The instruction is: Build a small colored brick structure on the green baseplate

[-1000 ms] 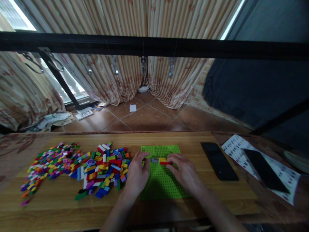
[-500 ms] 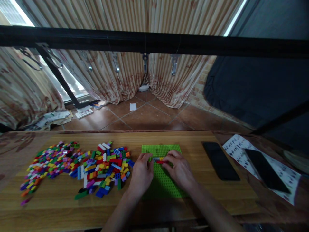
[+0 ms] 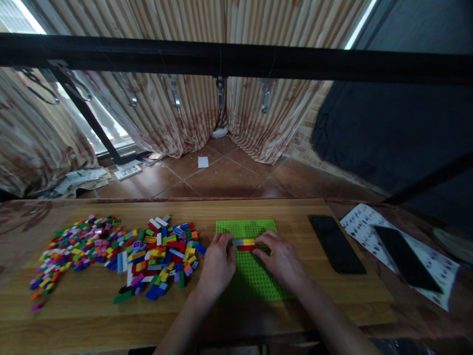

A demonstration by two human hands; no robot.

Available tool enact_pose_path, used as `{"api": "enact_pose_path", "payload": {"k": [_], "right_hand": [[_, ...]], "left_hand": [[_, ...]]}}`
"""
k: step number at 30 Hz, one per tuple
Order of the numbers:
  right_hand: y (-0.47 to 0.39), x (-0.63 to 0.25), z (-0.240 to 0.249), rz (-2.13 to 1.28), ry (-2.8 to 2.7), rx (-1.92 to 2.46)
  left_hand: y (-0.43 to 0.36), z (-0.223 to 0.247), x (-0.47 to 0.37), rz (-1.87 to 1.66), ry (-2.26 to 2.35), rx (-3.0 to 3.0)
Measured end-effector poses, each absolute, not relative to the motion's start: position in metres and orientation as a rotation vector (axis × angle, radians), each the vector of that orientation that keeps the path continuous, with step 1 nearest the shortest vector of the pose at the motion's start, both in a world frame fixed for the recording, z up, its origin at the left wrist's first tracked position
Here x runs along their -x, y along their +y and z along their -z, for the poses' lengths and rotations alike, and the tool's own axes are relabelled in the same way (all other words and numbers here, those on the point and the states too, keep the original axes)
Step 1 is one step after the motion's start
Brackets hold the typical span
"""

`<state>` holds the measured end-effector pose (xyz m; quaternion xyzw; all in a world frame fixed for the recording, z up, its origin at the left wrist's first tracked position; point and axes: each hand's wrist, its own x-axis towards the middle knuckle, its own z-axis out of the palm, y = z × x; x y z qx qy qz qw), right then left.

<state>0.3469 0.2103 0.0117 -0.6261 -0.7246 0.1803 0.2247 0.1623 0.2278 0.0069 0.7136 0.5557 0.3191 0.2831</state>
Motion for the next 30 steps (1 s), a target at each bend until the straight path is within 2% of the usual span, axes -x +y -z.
{"api": "enact_pose_path", "payload": {"k": [30], "right_hand": [[0.21, -0.3463, -0.0112, -0.552, -2.026, 1.746]], "left_hand": [[0.2283, -0.0054, -0.1617, -0.767, 1.445, -1.831]]}}
